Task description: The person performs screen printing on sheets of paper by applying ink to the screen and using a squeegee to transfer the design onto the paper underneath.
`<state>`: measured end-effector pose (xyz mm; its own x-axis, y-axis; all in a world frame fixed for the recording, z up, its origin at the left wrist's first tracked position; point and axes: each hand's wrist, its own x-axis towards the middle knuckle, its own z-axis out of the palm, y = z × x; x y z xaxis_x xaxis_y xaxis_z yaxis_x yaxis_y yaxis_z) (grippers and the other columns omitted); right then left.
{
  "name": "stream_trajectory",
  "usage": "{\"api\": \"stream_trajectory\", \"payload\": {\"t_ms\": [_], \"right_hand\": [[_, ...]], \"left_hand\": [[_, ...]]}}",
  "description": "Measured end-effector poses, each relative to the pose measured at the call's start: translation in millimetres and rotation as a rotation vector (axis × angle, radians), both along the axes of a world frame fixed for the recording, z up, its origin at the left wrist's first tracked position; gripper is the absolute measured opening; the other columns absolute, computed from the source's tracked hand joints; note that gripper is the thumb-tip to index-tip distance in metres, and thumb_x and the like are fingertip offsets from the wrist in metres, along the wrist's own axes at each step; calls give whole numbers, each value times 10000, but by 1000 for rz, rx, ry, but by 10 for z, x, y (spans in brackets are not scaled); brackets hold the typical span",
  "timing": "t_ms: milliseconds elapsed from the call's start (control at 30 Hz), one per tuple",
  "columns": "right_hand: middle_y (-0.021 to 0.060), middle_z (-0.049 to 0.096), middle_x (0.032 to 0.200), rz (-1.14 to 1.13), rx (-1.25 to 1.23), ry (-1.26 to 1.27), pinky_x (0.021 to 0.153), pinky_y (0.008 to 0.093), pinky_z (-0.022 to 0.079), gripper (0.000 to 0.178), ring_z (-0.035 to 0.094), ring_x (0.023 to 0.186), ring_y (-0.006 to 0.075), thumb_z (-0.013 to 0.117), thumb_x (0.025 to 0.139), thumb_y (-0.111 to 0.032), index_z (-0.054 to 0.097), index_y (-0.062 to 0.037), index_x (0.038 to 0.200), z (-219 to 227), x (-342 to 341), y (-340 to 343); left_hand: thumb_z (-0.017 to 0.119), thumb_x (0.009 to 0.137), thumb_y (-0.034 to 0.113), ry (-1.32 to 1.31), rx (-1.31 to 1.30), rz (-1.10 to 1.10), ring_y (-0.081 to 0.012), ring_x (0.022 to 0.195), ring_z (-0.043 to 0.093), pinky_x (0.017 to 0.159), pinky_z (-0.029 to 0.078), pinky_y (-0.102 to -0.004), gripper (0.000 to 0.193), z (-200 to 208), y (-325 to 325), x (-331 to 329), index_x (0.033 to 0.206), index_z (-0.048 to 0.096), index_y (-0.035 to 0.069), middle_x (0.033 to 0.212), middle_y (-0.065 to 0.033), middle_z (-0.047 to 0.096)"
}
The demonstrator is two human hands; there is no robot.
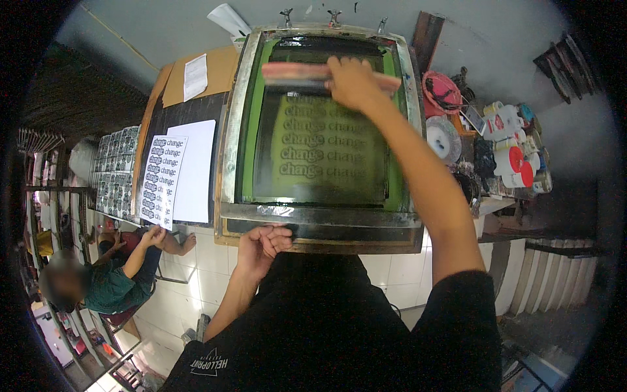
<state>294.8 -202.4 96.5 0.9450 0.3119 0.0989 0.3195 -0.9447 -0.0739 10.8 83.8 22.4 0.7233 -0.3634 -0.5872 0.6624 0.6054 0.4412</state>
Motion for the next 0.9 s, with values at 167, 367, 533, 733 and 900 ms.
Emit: {"api": "stream_trajectory", "payload": {"t_ms": [167, 367, 533, 733, 900], "right_hand": [[163, 613, 1005, 81, 127, -101, 835, 475, 411, 307, 578, 976, 354, 672, 860, -208, 549, -38, 1084, 4, -1297, 255], [117, 555, 922, 83, 242, -120, 778, 440, 384, 240, 533, 883, 314, 682, 833, -151, 570, -49, 1019, 81, -2368, 481], [111, 539, 890, 96, 298, -325, 757, 426, 386, 211, 530, 864, 298, 666, 841, -155, 582, -49, 1003, 372, -2437, 455], [108, 539, 868, 184, 307, -776, 741, 438, 387, 186, 538, 828, 304, 670, 820, -174, 561, -84, 942, 1534, -1893, 252], [302, 647, 1039, 32, 255, -738, 868, 467, 476, 284, 623, 1011, 428, 635, 888, -204, 596, 56, 996, 2475, -1468, 166]], "left_hand": [[409, 939, 168, -13, -19, 5, -302, 880, 705, 873, 559, -398, 372, -31, 16, -4, 1125, 612, -81, 1010, -216, 713], [429, 938, 154, -9, -35, 0, -287, 834, 703, 836, 566, -385, 357, 16, -6, 10, 1125, 616, -86, 971, -197, 719], [439, 934, 156, -101, -181, -11, -261, 778, 701, 777, 575, -361, 410, 295, 46, 35, 1203, 590, -113, 916, -187, 722], [442, 963, 180, -561, -267, -60, -272, 676, 697, 700, 582, -366, 490, 1560, -126, 461, 1341, 496, -127, 892, -219, 715], [555, 965, 346, -891, 862, -139, -353, 1116, 609, 991, 453, -430, 624, 1270, -191, 1002, 1423, 440, -62, 1214, -277, 614]]}}
